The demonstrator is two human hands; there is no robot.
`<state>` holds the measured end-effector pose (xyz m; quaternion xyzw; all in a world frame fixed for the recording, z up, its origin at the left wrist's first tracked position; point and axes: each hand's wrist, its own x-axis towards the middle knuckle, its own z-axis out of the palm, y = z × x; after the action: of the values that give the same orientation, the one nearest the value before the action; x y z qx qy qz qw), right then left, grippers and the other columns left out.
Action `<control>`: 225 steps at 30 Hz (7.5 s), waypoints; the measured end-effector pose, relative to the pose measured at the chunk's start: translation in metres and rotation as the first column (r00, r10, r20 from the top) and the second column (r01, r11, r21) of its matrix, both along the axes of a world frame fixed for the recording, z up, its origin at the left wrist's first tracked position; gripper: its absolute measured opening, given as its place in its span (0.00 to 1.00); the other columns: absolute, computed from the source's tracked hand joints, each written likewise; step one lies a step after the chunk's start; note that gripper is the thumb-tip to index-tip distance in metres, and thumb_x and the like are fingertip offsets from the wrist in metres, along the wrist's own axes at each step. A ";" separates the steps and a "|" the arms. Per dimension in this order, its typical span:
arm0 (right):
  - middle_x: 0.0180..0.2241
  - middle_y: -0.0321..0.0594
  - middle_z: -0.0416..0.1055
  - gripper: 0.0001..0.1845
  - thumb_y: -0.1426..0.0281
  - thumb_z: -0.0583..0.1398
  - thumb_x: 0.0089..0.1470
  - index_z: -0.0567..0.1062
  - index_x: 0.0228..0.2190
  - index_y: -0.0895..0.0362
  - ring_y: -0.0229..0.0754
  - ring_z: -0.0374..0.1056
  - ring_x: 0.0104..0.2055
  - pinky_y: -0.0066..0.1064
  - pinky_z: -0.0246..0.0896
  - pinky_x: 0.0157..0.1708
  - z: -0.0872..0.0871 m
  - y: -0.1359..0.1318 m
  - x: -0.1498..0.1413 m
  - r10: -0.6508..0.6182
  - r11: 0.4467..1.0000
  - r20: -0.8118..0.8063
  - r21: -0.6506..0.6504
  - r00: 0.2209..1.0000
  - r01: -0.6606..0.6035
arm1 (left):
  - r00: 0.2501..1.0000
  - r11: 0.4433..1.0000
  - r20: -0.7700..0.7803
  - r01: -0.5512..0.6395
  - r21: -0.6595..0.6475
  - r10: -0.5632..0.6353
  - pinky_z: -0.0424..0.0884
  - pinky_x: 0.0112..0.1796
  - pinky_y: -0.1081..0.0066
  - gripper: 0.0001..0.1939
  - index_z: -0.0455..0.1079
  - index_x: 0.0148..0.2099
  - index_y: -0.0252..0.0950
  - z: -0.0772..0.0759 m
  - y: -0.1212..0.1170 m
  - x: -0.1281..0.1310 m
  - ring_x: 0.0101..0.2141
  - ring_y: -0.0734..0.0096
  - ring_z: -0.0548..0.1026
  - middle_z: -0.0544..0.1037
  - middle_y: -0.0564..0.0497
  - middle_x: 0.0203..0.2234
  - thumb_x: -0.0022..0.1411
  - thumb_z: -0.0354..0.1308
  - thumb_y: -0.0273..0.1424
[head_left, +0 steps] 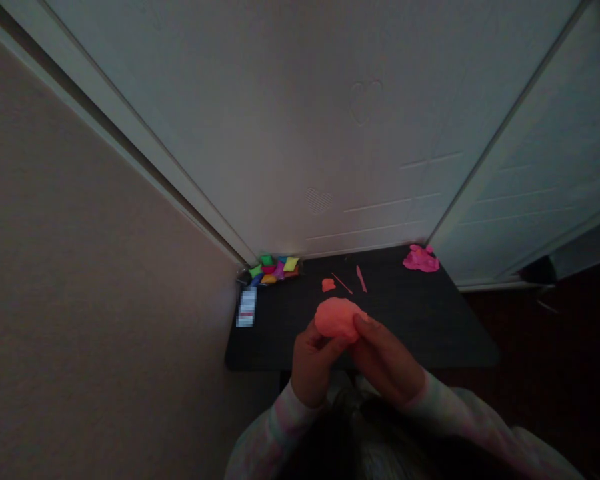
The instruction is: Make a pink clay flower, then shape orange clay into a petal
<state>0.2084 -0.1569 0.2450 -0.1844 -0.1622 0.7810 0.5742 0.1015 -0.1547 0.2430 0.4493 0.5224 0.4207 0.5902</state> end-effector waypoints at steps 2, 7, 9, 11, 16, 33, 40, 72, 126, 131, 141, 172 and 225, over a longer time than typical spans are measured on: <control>0.41 0.42 0.68 0.14 0.70 0.51 0.50 0.69 0.39 0.60 0.40 0.61 0.45 0.32 0.49 0.49 -0.001 0.000 -0.001 0.005 1.000 -0.005 0.008 1.000 -0.005 | 1.000 1.000 0.019 -0.009 0.013 0.009 0.64 0.38 0.67 0.10 0.70 0.33 0.32 -0.002 0.000 0.001 0.35 0.64 0.71 0.75 0.48 0.31 0.45 0.57 0.30; 0.40 0.43 0.69 0.14 0.69 0.51 0.50 0.69 0.38 0.61 0.41 0.61 0.44 0.33 0.49 0.49 -0.001 -0.002 0.000 0.003 1.000 0.030 -0.009 1.000 -0.002 | 0.992 1.000 0.126 0.018 0.005 -0.019 0.64 0.38 0.67 0.15 0.70 0.35 0.32 -0.009 0.000 0.003 0.36 0.63 0.71 0.75 0.48 0.33 0.40 0.60 0.29; 0.39 0.43 0.69 0.14 0.69 0.51 0.50 0.70 0.38 0.61 0.41 0.62 0.43 0.34 0.50 0.48 0.001 -0.002 0.000 0.005 1.000 0.040 -0.026 0.999 -0.004 | 0.995 0.999 0.090 0.032 -0.014 -0.031 0.65 0.37 0.67 0.14 0.70 0.33 0.31 -0.008 0.000 0.003 0.35 0.62 0.71 0.75 0.47 0.32 0.39 0.61 0.30; 0.38 0.43 0.70 0.14 0.69 0.52 0.50 0.70 0.38 0.60 0.41 0.62 0.43 0.34 0.50 0.48 0.001 -0.002 0.000 0.007 0.999 0.042 -0.032 0.999 -0.006 | 1.000 0.999 0.017 0.016 -0.033 -0.015 0.65 0.36 0.67 0.12 0.71 0.32 0.31 -0.006 0.001 0.003 0.34 0.62 0.71 0.76 0.47 0.30 0.41 0.60 0.30; 0.38 0.43 0.70 0.14 0.69 0.52 0.49 0.70 0.37 0.61 0.41 0.63 0.43 0.35 0.51 0.48 0.001 -0.003 -0.001 0.003 0.999 0.058 -0.036 0.998 -0.001 | 0.998 1.000 0.056 0.011 -0.021 -0.010 0.65 0.36 0.67 0.13 0.71 0.32 0.31 -0.009 0.001 0.003 0.34 0.62 0.71 0.76 0.48 0.29 0.39 0.61 0.30; 0.36 0.44 0.70 0.13 0.68 0.56 0.45 0.71 0.34 0.61 0.44 0.63 0.41 0.40 0.50 0.46 -0.001 -0.005 0.002 0.028 1.000 0.240 -0.019 0.970 -0.024 | 0.953 0.998 0.303 -0.005 -0.068 0.026 0.64 0.37 0.67 0.16 0.71 0.32 0.31 -0.004 0.002 -0.003 0.32 0.65 0.71 0.75 0.49 0.28 0.36 0.63 0.28; 0.38 0.45 0.69 0.14 0.68 0.56 0.45 0.70 0.36 0.62 0.44 0.62 0.42 0.38 0.49 0.47 0.000 -0.006 0.004 0.064 0.997 0.229 0.018 0.971 -0.070 | 0.923 0.999 0.384 0.007 -0.051 0.013 0.64 0.35 0.69 0.10 0.72 0.26 0.32 -0.001 0.002 -0.003 0.28 0.69 0.70 0.76 0.51 0.23 0.35 0.63 0.30; 0.31 0.41 0.71 0.13 0.65 0.58 0.42 0.73 0.31 0.58 0.43 0.63 0.39 0.37 0.53 0.42 -0.003 -0.005 0.016 0.054 0.995 0.235 0.074 0.970 -0.073 | 0.853 0.988 0.521 0.105 -0.114 -0.031 0.60 0.41 0.61 0.17 0.72 0.29 0.30 0.006 0.004 -0.006 0.35 0.60 0.70 0.75 0.45 0.27 0.38 0.60 0.39; 0.22 0.32 0.61 0.06 0.70 0.58 0.43 0.69 0.19 0.60 0.30 0.57 0.25 0.24 0.51 0.26 0.004 -0.006 0.027 0.113 0.954 0.568 0.168 0.815 -0.249 | 0.893 0.941 0.299 0.329 0.074 -0.336 0.57 0.26 0.72 0.07 0.69 0.24 0.32 0.004 0.007 -0.022 0.24 0.74 0.63 0.68 0.52 0.19 0.43 0.58 0.32; 0.22 0.33 0.62 0.07 0.69 0.57 0.44 0.70 0.20 0.59 0.31 0.59 0.25 0.24 0.53 0.26 0.004 -0.006 0.027 0.146 0.946 0.538 0.169 0.830 -0.275 | 0.901 0.956 0.322 0.280 0.084 -0.292 0.57 0.27 0.72 0.05 0.68 0.22 0.33 0.005 0.009 -0.020 0.24 0.75 0.63 0.67 0.53 0.18 0.44 0.58 0.29; 0.22 0.31 0.59 0.08 0.69 0.56 0.45 0.68 0.18 0.59 0.30 0.58 0.25 0.23 0.53 0.27 0.005 -0.004 0.026 0.010 0.958 0.605 0.222 0.796 -0.181 | 0.909 0.950 0.278 0.308 0.048 -0.309 0.59 0.28 0.72 0.07 0.68 0.22 0.32 0.006 0.009 -0.021 0.25 0.73 0.64 0.68 0.52 0.19 0.43 0.58 0.32; 0.33 0.40 0.69 0.09 0.75 0.53 0.45 0.66 0.32 0.55 0.40 0.62 0.37 0.37 0.47 0.41 0.000 -0.009 0.019 -0.648 0.583 0.720 0.678 0.247 -0.447 | 0.676 0.804 0.617 0.061 -0.592 0.403 0.65 0.36 0.72 0.10 0.69 0.27 0.30 0.001 0.016 0.001 0.29 0.72 0.72 0.74 0.48 0.24 0.51 0.50 0.30; 0.32 0.37 0.70 0.12 0.65 0.54 0.45 0.67 0.34 0.56 0.37 0.66 0.33 0.26 0.58 0.33 -0.016 0.005 0.016 -0.299 0.919 0.953 0.301 0.050 -0.253 | 0.757 0.811 0.534 0.010 -0.585 0.376 0.66 0.31 0.76 0.12 0.70 0.24 0.28 0.002 0.007 0.014 0.25 0.73 0.71 0.74 0.47 0.21 0.50 0.47 0.28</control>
<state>0.2247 -0.1523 0.2290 -0.5540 -0.6621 0.3750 0.3378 0.1155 -0.1477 0.2449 0.0357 0.4371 0.4339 0.7870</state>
